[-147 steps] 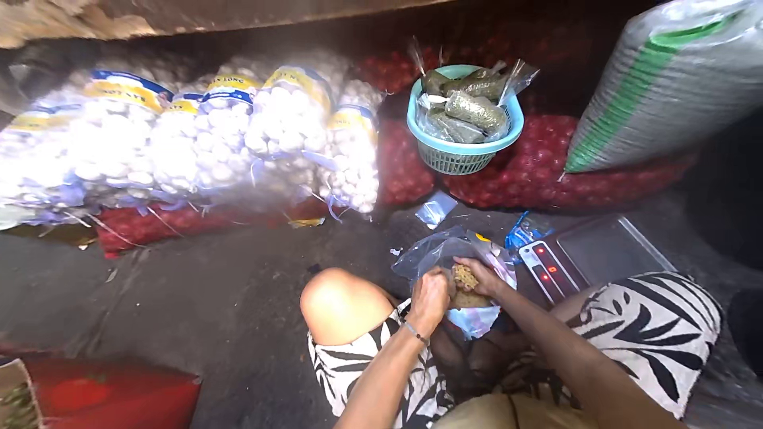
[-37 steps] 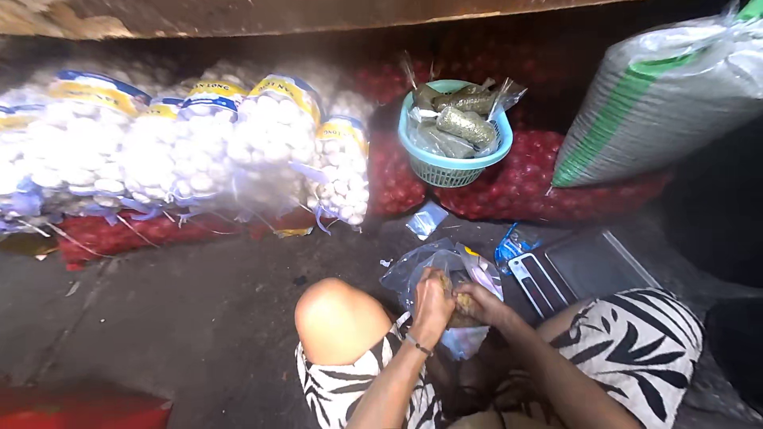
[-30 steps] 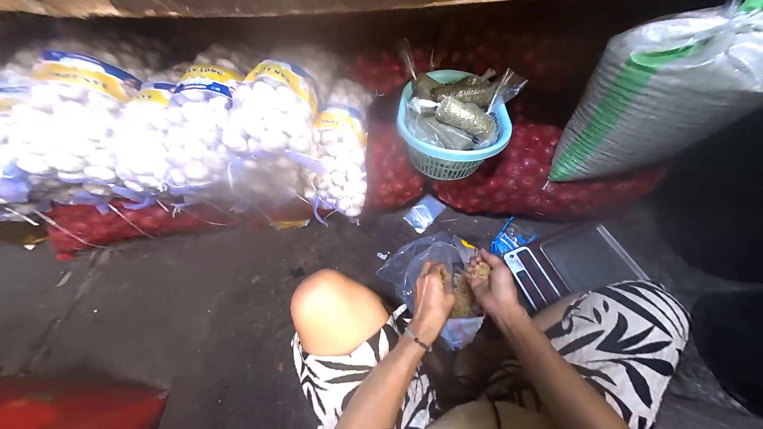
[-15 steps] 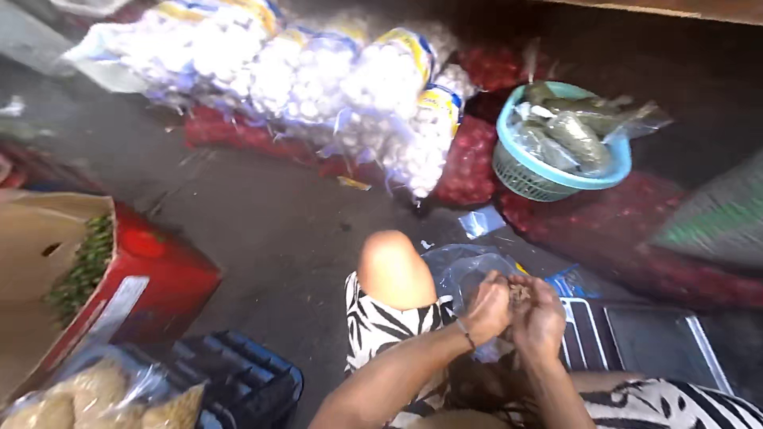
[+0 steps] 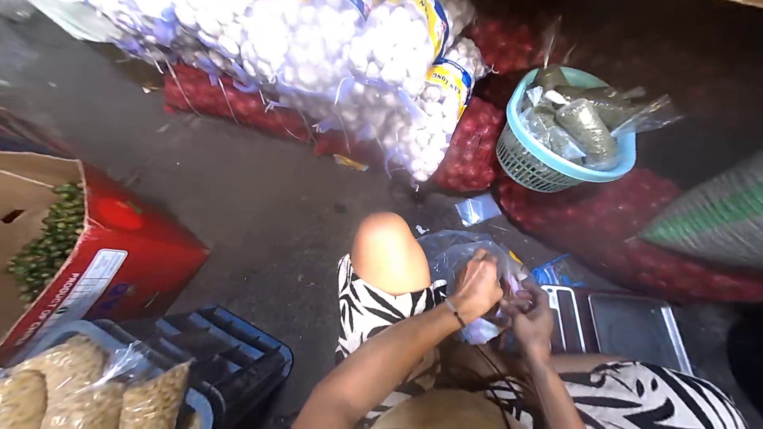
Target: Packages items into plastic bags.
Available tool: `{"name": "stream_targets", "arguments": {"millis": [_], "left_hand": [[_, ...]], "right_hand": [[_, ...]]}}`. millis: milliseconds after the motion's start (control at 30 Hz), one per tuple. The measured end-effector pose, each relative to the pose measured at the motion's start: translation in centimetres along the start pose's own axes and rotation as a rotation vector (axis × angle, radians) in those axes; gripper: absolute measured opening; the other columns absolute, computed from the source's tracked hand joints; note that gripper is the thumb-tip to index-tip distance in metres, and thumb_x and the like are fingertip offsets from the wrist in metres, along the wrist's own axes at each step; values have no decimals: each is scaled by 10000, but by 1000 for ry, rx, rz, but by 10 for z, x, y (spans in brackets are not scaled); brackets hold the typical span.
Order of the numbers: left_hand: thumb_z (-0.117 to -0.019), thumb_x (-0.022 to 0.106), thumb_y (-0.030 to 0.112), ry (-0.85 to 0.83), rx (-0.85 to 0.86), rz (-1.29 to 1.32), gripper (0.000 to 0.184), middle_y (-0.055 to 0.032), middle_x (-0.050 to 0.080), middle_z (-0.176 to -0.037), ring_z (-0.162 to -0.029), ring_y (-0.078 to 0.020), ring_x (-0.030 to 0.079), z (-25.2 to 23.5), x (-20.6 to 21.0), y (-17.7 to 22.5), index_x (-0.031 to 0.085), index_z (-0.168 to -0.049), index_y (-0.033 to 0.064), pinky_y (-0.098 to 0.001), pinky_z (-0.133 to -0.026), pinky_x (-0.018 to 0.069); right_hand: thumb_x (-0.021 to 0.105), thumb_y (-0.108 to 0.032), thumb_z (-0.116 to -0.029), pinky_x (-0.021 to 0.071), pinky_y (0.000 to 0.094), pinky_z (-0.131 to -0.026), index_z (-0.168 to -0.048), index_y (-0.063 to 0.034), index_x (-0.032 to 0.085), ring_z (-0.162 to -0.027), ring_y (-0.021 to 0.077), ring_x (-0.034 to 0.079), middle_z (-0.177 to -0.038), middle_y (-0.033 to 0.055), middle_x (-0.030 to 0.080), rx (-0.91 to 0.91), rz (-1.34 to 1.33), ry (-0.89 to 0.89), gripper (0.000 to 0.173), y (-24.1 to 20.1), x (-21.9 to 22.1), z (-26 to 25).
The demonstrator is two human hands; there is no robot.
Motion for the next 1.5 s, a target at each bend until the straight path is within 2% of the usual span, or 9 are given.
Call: {"name": "stream_targets", "arguments": {"millis": [467, 567, 633, 767, 867, 967, 1100, 1300, 1500], "left_hand": [[-870, 639, -30, -38, 10, -26, 434, -223, 554, -1420, -1261, -319, 596, 0, 7, 1, 619, -1302, -59, -412, -1050, 504], [-869, 648, -24, -20, 29, -11, 415, -232, 564, -1408, -1261, -322, 599, 0, 6, 3, 628, -1281, -72, -409, -1061, 495], [-871, 653, -18, -1, 51, 1, 409, -237, 572, -1399, -1254, -321, 606, 1, 5, 4, 631, -1275, -73, -404, -1062, 497], [-873, 635, -32, 1, 70, -4, 398, -239, 584, -1384, -1247, -317, 611, 2, 4, 8, 643, -1270, -67, -399, -1063, 496], [-881, 646, -12, -17, 105, -6, 369, -227, 603, -1369, -1226, -305, 628, 4, 8, 13, 662, -1246, -60, -388, -1058, 502], [-868, 652, -10, -40, 158, -11, 356, -227, 619, -1354, -1222, -303, 636, 8, 13, 21, 677, -1218, -69, -393, -1056, 504], [-882, 595, -47, 13, 230, 20, 274, -219, 685, -1240, -1157, -304, 673, 11, 9, 28, 731, -1119, -58, -407, -1025, 525], [-858, 646, -4, 274, 328, 73, 466, -258, 555, -1400, -799, -169, 684, 10, -21, 34, 627, -1322, -48, -293, -695, 585], [-884, 632, -15, 325, 281, 116, 410, -257, 552, -1397, -835, -183, 695, 12, -31, 21, 647, -1293, -38, -291, -710, 590]], "right_hand": [[707, 118, -832, 584, 492, -824, -1378, 71, 566, -861, 291, 727, -1072, 187, 741, 16, 326, -200, 566, 41, 27, -11], [526, -70, -1050, 545, 576, -905, -1376, 59, 587, -951, 369, 732, -1071, 213, 749, 6, 427, -221, 356, 34, 29, -11], [480, -205, -1089, 463, 584, -1064, -1495, 51, 460, -1209, 410, 646, -1322, 263, 650, 9, 415, -282, 481, 35, 31, -13], [890, -324, -714, 441, 423, -1142, -1613, 41, 123, -1389, 342, 495, -1585, 293, 356, -118, 257, -379, 1237, 21, 36, -19], [943, -342, -586, 486, 425, -1067, -1617, 23, 114, -1314, 335, 531, -1582, 296, 335, -186, 272, -389, 1372, -1, 38, -26], [829, -256, -712, 450, 474, -1111, -1574, 28, 299, -1361, 370, 486, -1507, 293, 427, -323, 272, -410, 1051, -25, 43, -28], [666, -62, -872, 545, 302, -879, -979, 60, 761, -959, 187, 654, -1023, 182, 680, -513, 95, -289, 188, -52, 35, -24], [626, -80, -962, 575, 337, -823, -996, 47, 764, -865, 176, 680, -999, 167, 707, -397, 176, -118, 191, -99, -32, -48], [668, -93, -979, 559, 315, -525, -1040, 38, 691, -524, 114, 585, -810, 93, 675, -191, 92, 176, 146, -141, -170, -85]]}}
Point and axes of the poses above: each hand's wrist, its own z-axis away from the middle knuckle, its own x-axis out of the palm, y = z × x, the point moved 10 cm from there along -z, towards the middle knuckle
